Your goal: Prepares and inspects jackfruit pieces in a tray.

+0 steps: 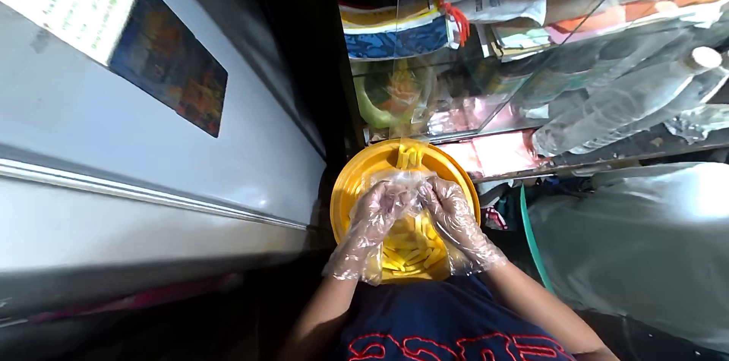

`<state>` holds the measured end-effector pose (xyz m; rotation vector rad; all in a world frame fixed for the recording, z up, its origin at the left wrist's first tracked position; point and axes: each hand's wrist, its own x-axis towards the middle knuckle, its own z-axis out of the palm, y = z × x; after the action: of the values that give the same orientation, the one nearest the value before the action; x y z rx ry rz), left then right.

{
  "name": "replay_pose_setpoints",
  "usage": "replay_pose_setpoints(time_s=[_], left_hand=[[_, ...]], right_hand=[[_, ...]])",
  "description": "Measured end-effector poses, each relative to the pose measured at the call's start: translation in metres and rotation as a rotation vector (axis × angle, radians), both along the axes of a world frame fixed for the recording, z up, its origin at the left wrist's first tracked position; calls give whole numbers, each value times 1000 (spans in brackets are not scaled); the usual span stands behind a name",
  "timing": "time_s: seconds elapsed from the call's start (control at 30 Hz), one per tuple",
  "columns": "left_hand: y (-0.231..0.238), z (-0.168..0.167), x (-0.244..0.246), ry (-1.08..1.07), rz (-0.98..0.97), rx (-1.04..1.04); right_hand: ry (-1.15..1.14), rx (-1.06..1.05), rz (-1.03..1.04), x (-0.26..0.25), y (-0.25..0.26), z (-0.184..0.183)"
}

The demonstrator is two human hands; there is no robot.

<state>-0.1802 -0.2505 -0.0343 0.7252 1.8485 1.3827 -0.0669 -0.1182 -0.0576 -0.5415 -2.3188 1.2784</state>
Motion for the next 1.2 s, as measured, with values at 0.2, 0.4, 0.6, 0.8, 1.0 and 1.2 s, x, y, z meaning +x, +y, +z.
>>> replay_pose_setpoints(time_s=[0.2,0.4,0.6,0.8,1.0,1.2], left_hand=[[-1,9,-7,-124,-165,-79],[-4,9,-9,76,-116,-154],[-31,-24,-25,-56,81,-63],[-41,-33,-18,-234,184,10],[-44,-41,-12,-210,153,-73],[-45,-46,-12,-191,115,-134]], right_hand=[[40,-87,14,-3,5,-8],[35,-134,36,0,17,2],[-718,52,282,17,45,9],[-1204,190,370,21,14,-25],[-1167,187,374,22,7,-33],[-1112,217,534,28,24,-27]])
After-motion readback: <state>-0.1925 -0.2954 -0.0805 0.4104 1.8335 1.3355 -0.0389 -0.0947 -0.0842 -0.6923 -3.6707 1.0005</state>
